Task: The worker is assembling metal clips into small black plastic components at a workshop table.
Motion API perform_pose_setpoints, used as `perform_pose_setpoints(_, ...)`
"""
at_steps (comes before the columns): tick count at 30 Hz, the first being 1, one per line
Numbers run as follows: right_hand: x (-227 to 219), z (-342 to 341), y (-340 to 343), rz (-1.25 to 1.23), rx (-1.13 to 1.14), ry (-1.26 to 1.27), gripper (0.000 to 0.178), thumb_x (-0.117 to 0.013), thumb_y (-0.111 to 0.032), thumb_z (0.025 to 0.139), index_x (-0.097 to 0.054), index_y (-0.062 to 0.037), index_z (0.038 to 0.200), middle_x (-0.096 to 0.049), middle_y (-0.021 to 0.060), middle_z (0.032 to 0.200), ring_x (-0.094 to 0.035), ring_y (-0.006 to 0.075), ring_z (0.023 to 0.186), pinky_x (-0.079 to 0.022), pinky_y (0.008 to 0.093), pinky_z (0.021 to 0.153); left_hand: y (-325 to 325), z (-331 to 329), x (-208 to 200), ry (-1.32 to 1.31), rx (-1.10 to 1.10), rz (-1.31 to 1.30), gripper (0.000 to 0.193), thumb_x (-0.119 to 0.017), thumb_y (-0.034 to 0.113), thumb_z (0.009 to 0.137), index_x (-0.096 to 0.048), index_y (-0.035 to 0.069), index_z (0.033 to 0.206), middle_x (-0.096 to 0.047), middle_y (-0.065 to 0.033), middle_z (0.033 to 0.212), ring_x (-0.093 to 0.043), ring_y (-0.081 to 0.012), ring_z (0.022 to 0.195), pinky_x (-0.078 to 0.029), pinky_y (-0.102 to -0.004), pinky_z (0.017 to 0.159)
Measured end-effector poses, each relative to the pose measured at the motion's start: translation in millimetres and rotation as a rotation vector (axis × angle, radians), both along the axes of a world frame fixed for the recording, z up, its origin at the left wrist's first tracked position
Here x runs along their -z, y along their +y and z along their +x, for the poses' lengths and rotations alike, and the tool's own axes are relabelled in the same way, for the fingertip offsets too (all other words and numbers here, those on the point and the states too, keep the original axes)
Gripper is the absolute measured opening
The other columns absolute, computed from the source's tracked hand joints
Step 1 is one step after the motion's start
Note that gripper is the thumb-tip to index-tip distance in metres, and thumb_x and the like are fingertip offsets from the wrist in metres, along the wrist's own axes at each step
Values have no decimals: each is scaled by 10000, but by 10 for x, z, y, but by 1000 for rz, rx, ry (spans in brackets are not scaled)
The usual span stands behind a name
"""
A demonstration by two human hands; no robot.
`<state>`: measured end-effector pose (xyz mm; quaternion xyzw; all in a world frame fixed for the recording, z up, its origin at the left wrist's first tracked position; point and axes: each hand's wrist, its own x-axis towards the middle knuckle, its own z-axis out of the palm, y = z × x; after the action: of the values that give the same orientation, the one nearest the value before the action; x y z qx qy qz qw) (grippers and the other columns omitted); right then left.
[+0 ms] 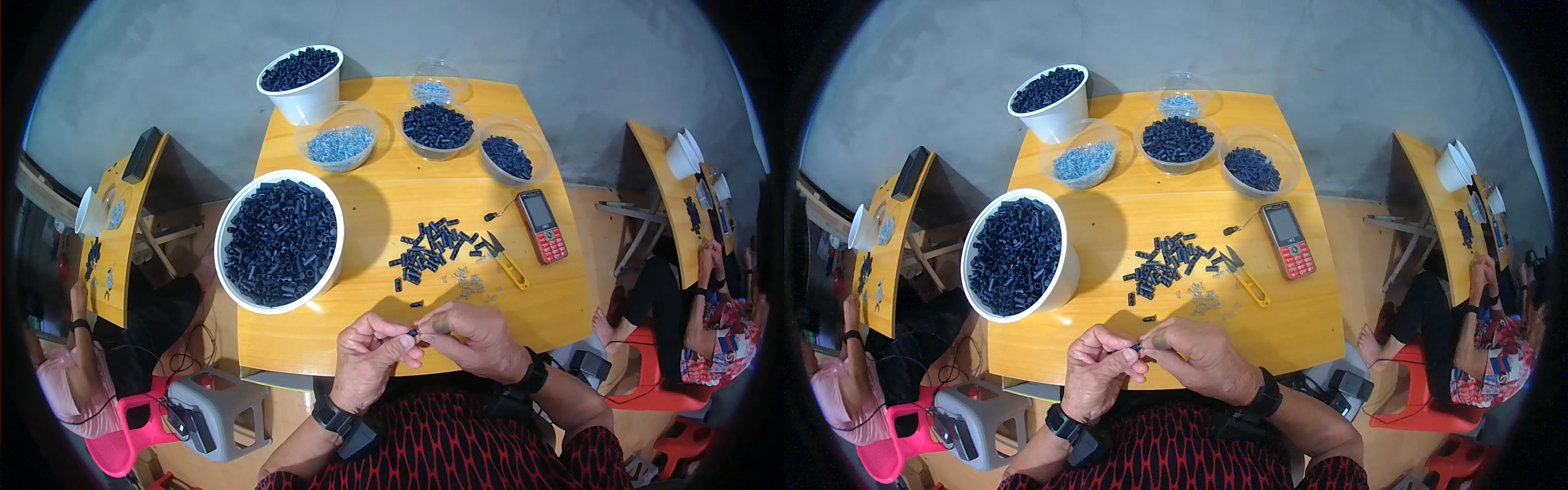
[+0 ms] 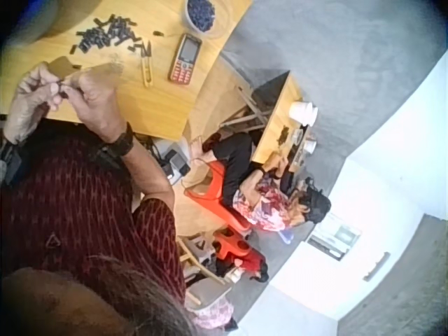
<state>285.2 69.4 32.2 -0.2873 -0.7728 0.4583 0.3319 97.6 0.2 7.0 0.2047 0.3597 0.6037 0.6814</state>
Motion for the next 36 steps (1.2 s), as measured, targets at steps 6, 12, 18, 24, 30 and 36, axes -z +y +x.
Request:
perform_pose_setpoints(6,-74,2,-22,201,-48,-105,81,-697,-5,889,-692,7,970,-717,148,987,-722,267,881,-570,319,755,-20,36,19,183,11,26,113,-649,-90,913,-586,-6,953,-707,-159,908,-737,-202,751,-642,-306,665)
perform_pose_setpoints(12,-47,22,187,132,-35,-121,136,-702,-4,861,-696,10,997,-676,142,957,-691,279,847,-546,345,714,1,12,56,128,-14,42,79,-635,-47,943,-588,0,986,-699,-134,902,-734,-189,775,-638,-307,668)
perform_pose_setpoints(18,-39,-119,248,331,69,-364,92,-654,-85,892,-646,-2,932,-566,130,863,-621,334,785,-497,418,673,-6,-14,42,-24,-40,-14,103,-613,-3,971,-602,-4,1073,-703,-143,947,-732,-188,793,-637,-310,684)
perform_pose_setpoints(24,-21,-121,287,380,2,-411,71,-639,-80,889,-624,-11,879,-573,138,864,-625,339,795,-489,425,667,4,-28,61,-33,-1,0,107,-617,2,970,-599,-11,1075,-703,-154,966,-732,-194,795,-634,-314,696)
perform_pose_setpoints(30,-104,-37,279,36,2,-135,58,-661,-53,894,-649,2,908,-681,147,889,-688,267,796,-523,347,664,2,-31,94,-15,8,27,139,-638,7,964,-604,-11,1098,-700,-116,947,-707,-167,809,-597,-283,678)
perform_pose_setpoints(36,-92,-82,190,-538,6,58,102,-717,-1,898,-700,35,993,-701,80,930,-701,112,816,-564,241,675,13,-23,92,28,4,41,137,-660,32,958,-608,4,1081,-699,-108,932,-679,-135,753,-552,-242,634)
